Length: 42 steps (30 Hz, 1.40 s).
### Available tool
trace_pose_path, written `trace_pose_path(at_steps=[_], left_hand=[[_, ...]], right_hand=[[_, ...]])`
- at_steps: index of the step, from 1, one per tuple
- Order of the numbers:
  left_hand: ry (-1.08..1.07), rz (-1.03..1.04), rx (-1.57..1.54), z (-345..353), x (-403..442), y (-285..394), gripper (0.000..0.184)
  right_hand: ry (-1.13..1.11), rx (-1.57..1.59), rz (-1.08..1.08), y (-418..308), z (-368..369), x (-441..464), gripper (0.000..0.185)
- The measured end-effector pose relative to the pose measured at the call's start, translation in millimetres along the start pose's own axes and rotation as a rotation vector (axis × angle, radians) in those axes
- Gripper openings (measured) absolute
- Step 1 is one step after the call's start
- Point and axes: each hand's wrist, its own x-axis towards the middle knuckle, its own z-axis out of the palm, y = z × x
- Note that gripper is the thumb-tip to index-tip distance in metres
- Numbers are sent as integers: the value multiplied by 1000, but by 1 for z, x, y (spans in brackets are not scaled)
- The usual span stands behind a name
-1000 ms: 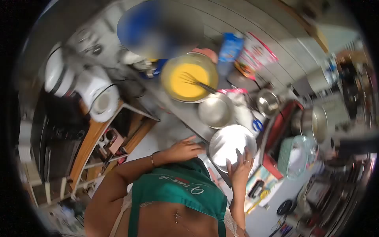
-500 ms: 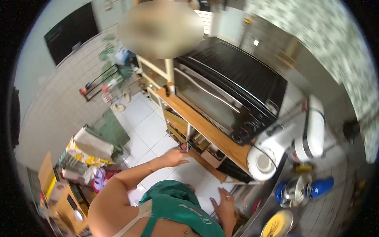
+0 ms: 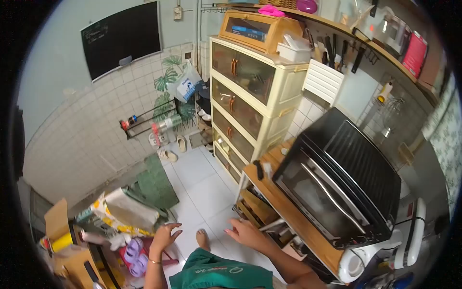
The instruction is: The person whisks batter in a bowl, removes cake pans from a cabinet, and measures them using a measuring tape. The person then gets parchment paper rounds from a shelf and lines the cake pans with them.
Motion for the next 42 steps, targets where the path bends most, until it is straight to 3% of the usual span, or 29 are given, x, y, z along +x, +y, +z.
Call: trace_pose_path(at_steps=[5, 12, 15, 19, 23, 26, 27, 28, 30, 32, 35, 39, 42], left_hand=[[-62, 74, -86, -53, 104, -60, 24], [-77, 231, -226, -137, 311, -44, 21], [5, 475, -245, -155, 416, -32, 19], [99, 663, -287, -216, 550, 30, 17], [331, 955, -157, -305, 654, 107, 16], [659, 1196, -37, -370, 719, 162, 14], [689, 1152, -76, -389, 742, 178, 15], [712, 1105, -114, -407, 764, 194, 15], [821, 1214, -213, -440, 812, 231, 14], [800, 1377, -315, -464, 862, 262, 16], [868, 1598, -282, -484, 927, 295, 19], [826, 1589, -235, -506, 958, 311, 19], [754, 1615, -205, -517, 959, 313, 17]], right_hand=[[77, -50, -50, -37, -12, 154, 33], [378, -250, 79, -19, -101, 305, 35], [572, -204, 74, -14, -170, 365, 26], [994, -179, -171, -50, -277, 441, 17], [1363, -495, -344, -123, -389, 504, 10], [1490, -783, -573, -167, -478, 558, 9], [1527, -945, -664, -182, -505, 579, 9], [1436, -972, -640, -196, -524, 598, 10], [1216, -1077, -607, -212, -551, 632, 13], [953, -1236, -584, -217, -572, 659, 16], [1132, -1387, -370, -223, -589, 677, 20], [1035, -1389, -253, -232, -601, 680, 22], [1029, -1636, -122, -234, -598, 685, 19]])
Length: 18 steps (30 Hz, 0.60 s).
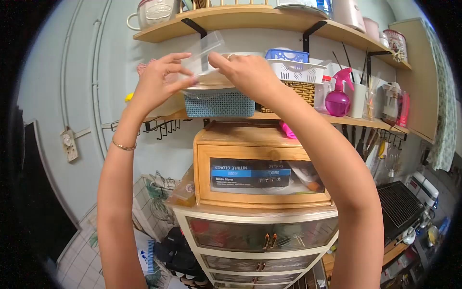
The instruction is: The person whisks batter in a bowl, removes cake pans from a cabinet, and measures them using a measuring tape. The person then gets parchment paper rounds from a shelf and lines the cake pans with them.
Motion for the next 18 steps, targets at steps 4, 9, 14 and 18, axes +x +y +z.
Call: trace_pose_path(at_steps=[4, 9, 14, 18], left_hand=[[32, -17, 8, 7, 7, -13, 18], [107, -71, 10, 13, 16, -15, 17], [142, -53, -23, 18, 6, -18, 17], [185, -42, -32, 18, -3, -15, 18]], right_hand=[[80, -169, -247, 9, 5, 8, 12], [4, -67, -113, -4, 5, 7, 14], [50, -228, -194, -16, 11, 1, 15], [114, -266, -130, -28, 3, 1, 17]])
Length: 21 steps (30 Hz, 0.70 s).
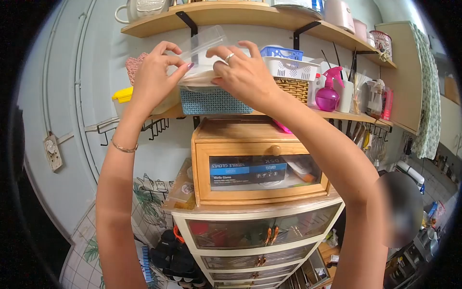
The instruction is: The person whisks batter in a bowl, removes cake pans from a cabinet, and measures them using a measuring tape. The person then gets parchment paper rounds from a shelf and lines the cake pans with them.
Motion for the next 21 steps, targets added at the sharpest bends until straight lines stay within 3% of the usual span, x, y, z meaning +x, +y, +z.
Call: trace_pose_path(at_steps=[5, 9, 11, 12, 15, 19, 20, 21], left_hand=[[36, -88, -64, -1, -7, 8, 20], [190, -34, -269, 0, -9, 11, 28], [329, 28, -448, 7, -17, 24, 38], [350, 143, -406, 8, -26, 30, 55], [433, 383, -52, 16, -41, 55, 65], [377, 271, -11, 43, -41, 54, 75], [436, 335, 91, 43, -39, 56, 74], [435, 348, 100, 42, -37, 65, 74]], right_hand=[[215, 245, 111, 10, -27, 4, 25], [445, 126, 187, 21, -84, -2, 20], [669, 361, 541, 24, -95, -12, 21], [685, 257, 597, 35, -99, -20, 22], [644, 24, 749, 57, -109, -50, 25], [583, 27, 866, 70, -134, -96, 26], [546, -109, 793, 76, -146, -110, 25], [536, -49, 861, 78, -163, -121, 24]])
